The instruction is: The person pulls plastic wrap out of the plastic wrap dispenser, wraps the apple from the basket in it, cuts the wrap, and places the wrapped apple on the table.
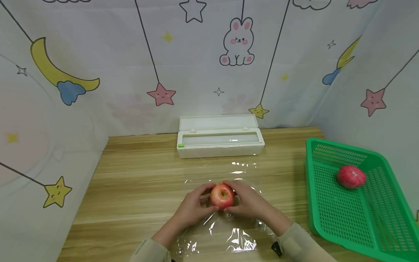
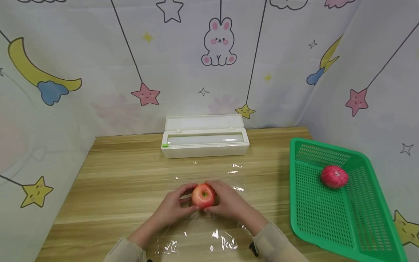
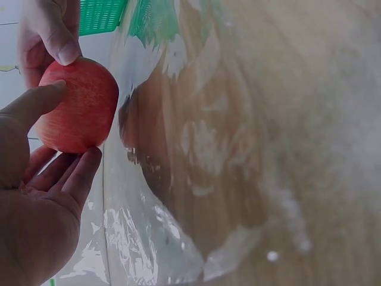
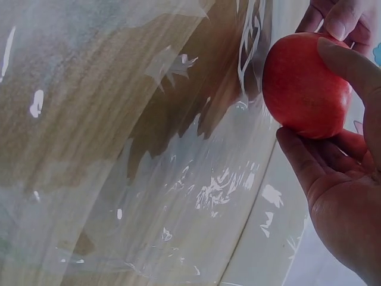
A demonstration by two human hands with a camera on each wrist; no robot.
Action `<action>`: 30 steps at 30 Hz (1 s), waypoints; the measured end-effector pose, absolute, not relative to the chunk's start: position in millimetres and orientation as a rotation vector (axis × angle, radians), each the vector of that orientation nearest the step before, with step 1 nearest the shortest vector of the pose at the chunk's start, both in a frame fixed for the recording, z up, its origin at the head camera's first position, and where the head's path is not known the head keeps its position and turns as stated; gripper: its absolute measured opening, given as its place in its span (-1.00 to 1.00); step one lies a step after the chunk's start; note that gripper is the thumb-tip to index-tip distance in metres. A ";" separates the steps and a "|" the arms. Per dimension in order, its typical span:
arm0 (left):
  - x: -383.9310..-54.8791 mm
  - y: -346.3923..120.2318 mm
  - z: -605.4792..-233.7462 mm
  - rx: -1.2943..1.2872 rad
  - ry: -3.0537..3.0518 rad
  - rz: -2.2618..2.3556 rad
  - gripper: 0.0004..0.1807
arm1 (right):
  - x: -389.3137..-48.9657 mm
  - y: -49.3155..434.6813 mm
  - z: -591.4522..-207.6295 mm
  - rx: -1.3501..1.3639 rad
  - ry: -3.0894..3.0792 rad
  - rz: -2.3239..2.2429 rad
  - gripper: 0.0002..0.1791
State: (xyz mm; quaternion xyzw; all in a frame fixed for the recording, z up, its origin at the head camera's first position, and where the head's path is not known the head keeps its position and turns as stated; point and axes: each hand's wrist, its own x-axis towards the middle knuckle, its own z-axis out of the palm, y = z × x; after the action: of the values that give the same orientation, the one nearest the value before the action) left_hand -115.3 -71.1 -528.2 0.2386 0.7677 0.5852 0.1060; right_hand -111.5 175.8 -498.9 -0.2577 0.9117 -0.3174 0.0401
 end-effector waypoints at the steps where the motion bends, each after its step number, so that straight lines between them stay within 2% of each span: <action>1: -114.8 -70.9 -528.5 0.707 2.265 1.723 -0.29 | -111.4 175.8 -499.6 -0.786 2.790 -0.974 -0.06; 30: -114.5 -74.8 -536.7 0.667 2.187 1.774 -0.28 | -111.3 173.6 -501.6 -0.832 2.800 -0.942 -0.08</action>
State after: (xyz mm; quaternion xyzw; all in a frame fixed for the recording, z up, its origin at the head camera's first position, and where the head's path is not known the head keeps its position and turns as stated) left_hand -114.5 -74.8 -536.7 0.2288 0.7500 0.6082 0.1234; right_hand -111.3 173.6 -501.6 -0.2710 0.9117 -0.3068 0.0364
